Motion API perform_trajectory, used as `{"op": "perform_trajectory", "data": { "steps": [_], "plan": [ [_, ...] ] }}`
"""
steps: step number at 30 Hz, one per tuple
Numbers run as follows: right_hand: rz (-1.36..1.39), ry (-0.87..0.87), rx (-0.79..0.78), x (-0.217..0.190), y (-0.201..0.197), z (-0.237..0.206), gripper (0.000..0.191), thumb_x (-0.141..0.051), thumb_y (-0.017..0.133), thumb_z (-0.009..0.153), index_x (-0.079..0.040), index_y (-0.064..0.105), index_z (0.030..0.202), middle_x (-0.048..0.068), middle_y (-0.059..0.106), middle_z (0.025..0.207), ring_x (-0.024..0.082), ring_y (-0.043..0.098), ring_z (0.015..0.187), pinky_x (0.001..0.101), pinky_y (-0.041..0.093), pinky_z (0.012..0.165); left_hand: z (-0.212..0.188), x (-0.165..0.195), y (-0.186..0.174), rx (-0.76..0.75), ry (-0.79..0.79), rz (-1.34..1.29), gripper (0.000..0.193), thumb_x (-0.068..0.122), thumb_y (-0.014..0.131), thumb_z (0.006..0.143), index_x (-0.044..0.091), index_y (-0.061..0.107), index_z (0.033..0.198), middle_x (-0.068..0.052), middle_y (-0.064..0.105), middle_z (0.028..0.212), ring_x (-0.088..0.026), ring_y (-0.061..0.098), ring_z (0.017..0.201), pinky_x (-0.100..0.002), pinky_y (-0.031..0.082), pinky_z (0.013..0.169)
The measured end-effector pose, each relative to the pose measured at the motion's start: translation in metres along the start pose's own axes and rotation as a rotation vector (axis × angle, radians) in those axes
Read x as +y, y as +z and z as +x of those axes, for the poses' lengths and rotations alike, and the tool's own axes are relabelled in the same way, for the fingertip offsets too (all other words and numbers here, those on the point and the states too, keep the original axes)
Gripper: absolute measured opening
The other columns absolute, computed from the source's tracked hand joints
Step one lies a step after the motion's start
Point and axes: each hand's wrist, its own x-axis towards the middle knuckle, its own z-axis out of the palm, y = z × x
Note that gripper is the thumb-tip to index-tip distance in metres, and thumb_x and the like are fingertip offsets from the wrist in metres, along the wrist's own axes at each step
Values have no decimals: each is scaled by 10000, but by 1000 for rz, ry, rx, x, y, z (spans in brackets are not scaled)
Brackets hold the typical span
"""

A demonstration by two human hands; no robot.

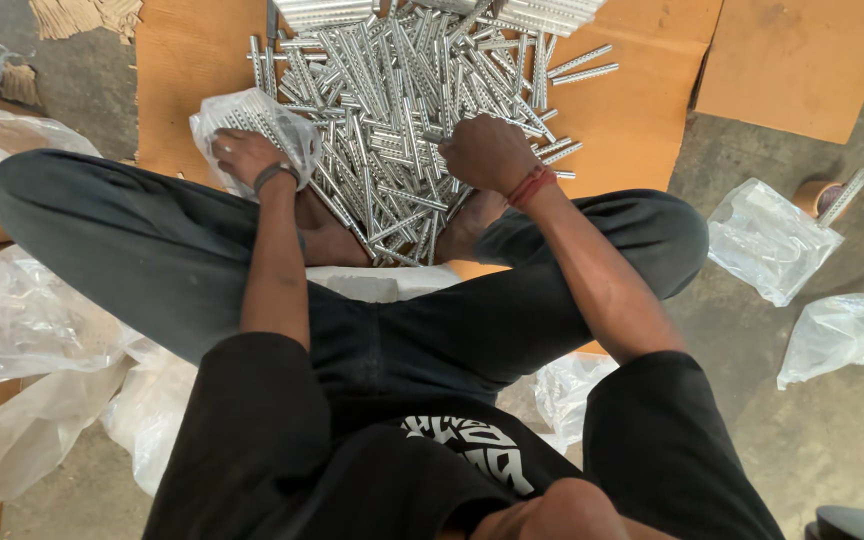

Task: The person sits cross-legged on the floor and repeatedly picks up small metal rods from a pile, then places them into a clear plastic bag. The person continues this sorting process for the duration of the clip.

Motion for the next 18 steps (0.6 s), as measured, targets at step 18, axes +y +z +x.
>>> {"op": "perform_trajectory", "data": {
  "steps": [18],
  "plan": [
    [-6, -52, 52, 5, 13, -3, 272, -236, 461, 718, -27, 577, 587, 183, 556, 611, 344, 552, 579, 424, 438, 570, 41, -14, -24, -571, -77, -296, 157, 206, 625, 578, 81, 584, 664, -127, 584, 765, -241, 576, 701, -323, 468, 593]
  ]
}}
